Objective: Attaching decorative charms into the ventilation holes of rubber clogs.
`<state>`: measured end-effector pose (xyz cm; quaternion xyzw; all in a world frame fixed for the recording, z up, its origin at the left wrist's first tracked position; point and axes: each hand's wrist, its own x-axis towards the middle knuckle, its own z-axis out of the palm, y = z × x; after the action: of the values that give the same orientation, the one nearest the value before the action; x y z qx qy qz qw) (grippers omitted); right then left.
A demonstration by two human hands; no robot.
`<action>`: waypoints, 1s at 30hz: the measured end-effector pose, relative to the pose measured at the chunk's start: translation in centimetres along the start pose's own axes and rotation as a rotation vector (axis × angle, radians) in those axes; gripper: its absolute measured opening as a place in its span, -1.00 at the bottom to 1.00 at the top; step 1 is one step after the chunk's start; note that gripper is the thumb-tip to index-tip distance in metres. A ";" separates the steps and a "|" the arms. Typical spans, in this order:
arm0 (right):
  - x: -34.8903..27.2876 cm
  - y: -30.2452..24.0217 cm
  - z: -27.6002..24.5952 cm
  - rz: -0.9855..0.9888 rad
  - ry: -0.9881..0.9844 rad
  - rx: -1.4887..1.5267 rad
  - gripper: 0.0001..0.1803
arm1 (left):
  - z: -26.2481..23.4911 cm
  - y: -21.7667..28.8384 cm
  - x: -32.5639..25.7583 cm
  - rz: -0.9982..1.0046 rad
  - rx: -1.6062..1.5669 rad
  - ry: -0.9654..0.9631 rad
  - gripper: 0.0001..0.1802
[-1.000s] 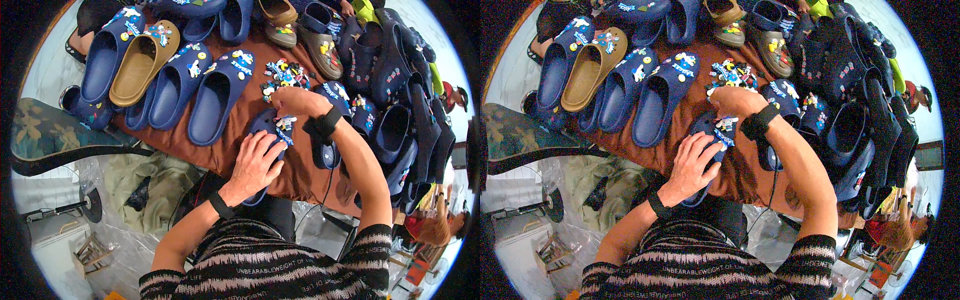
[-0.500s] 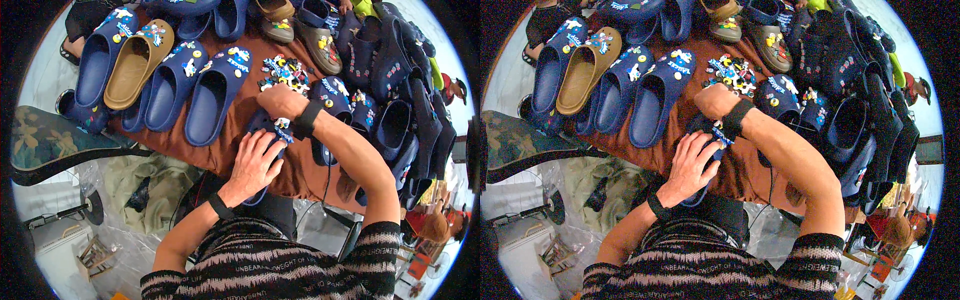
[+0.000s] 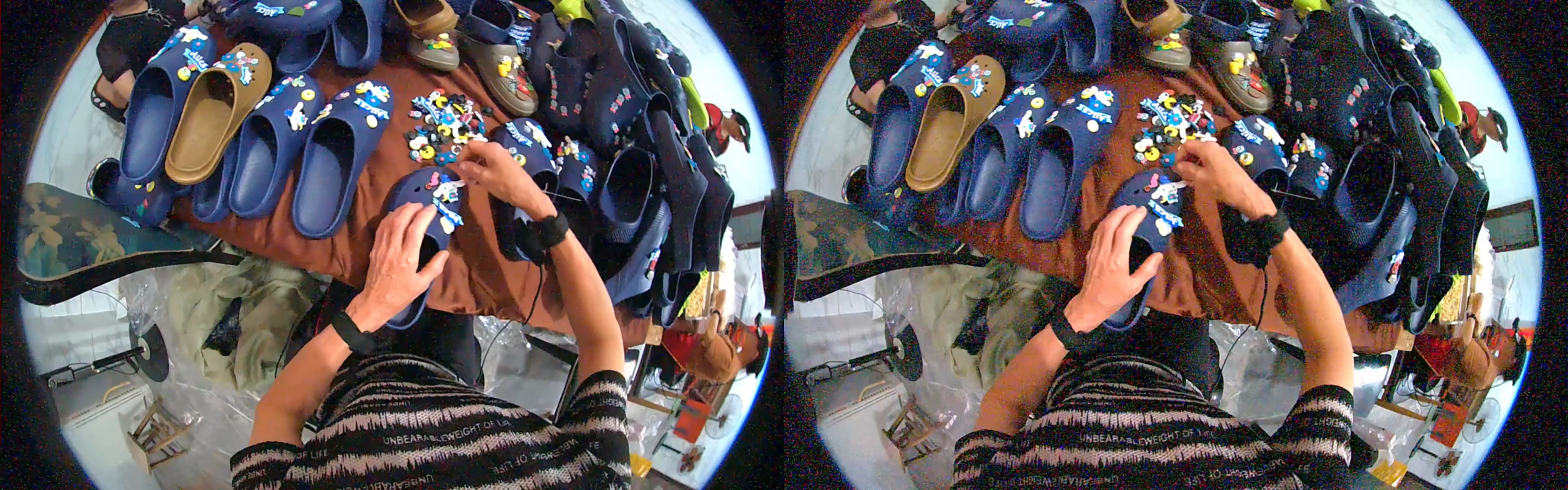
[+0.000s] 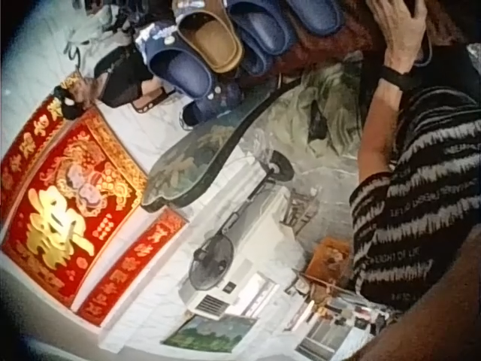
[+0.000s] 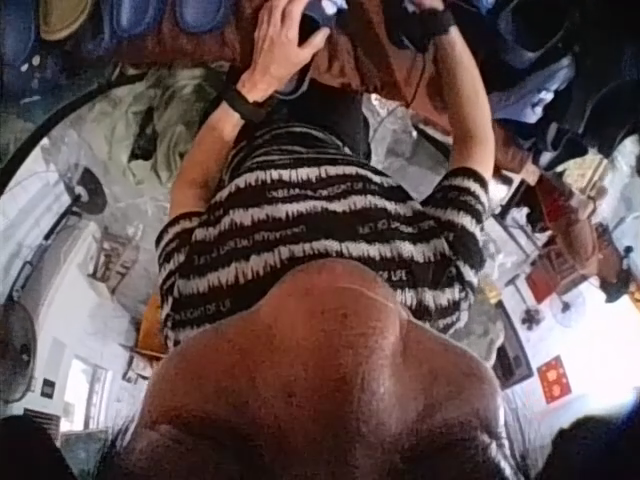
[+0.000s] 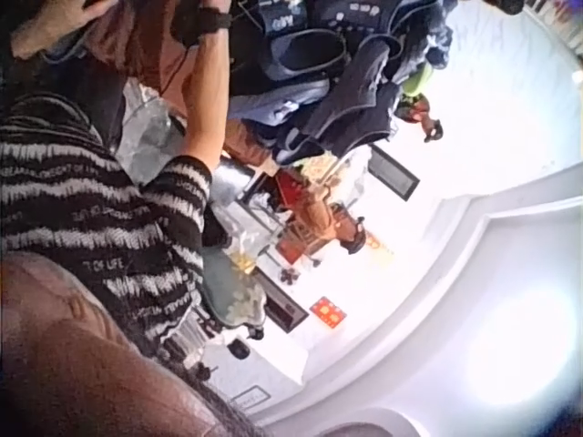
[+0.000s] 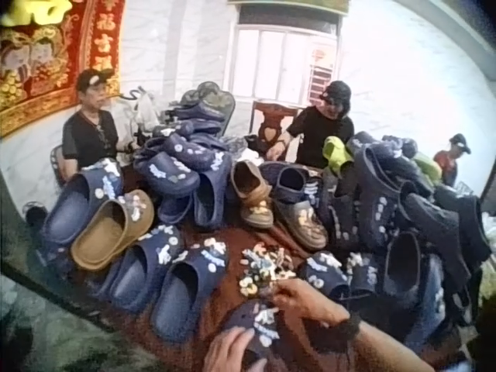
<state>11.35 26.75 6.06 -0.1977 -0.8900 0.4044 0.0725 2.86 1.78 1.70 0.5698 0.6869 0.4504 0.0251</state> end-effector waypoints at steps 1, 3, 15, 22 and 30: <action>-1.1 -0.1 0.4 -0.053 0.050 -0.008 -0.84 | 0.0 -0.1 0.0 -0.002 0.008 0.001 -0.18; -3.2 -1.1 1.0 -0.006 0.036 0.096 -0.85 | 0.0 0.0 0.0 -0.025 -0.001 -0.014 -0.17; -6.4 -1.5 5.2 -0.226 0.115 0.055 -0.80 | -0.1 0.2 -0.8 -0.099 -0.009 -0.059 -0.26; -7.1 -2.5 6.3 -0.149 0.222 0.038 -0.82 | -0.2 0.3 -0.8 -0.098 0.031 -0.062 -0.26; -4.9 -1.6 1.9 -0.014 0.169 -0.186 -0.81 | -0.1 0.1 -1.0 -0.108 0.006 -0.049 -0.26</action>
<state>14.79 22.49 6.09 -0.2308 -0.9158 0.3013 0.1315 3.27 0.95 1.38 0.5431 0.7170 0.4322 0.0646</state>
